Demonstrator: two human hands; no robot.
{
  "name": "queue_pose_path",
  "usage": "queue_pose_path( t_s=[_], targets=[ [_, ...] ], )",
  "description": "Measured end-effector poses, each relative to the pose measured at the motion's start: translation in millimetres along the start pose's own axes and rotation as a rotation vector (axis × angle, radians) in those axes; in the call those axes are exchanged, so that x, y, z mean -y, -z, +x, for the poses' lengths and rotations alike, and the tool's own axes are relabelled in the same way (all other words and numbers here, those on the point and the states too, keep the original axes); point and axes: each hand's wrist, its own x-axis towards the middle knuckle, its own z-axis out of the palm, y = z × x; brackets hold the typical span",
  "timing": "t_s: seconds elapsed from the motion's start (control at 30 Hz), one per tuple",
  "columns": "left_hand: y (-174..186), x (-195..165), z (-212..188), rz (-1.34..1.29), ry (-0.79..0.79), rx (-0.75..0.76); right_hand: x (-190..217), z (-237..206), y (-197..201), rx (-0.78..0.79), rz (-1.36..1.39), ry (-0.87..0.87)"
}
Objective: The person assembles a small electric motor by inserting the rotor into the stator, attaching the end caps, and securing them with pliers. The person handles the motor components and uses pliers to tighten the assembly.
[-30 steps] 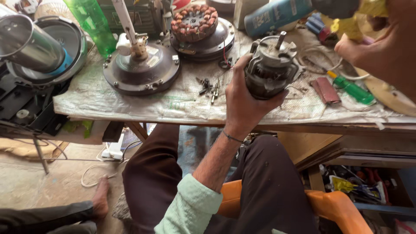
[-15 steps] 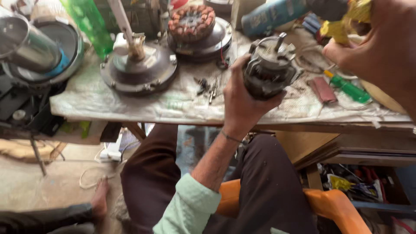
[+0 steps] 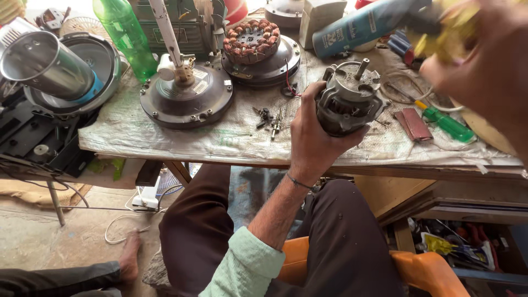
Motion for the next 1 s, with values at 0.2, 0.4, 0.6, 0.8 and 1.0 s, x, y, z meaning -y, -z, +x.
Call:
queue_pose_path(
  t_s=[0.2, 0.4, 0.6, 0.8, 1.0],
  targets=[
    [2.4, -0.3, 1.2, -0.028, 0.009, -0.001, -0.8, 7.1, -5.3, -0.089, -0.247, 0.158],
    [2.2, 1.3, -0.1, -0.031, 0.017, -0.017, 3.2, 9.3, -4.6, -0.022, -0.295, 0.258],
    [3.7, 2.5, 0.3, -0.063, 0.06, -0.003, 1.4, 11.3, -19.7, 0.114, -0.501, 0.245],
    [3.6, -0.9, 0.0, -0.004, 0.034, -0.036, -7.9, 12.5, -24.8, 0.033, -0.567, 0.247],
    [0.0, 4.0, 3.4, -0.091, 0.117, 0.022, -8.1, 8.3, -7.6, 0.063, -0.244, 0.101]
  ],
)
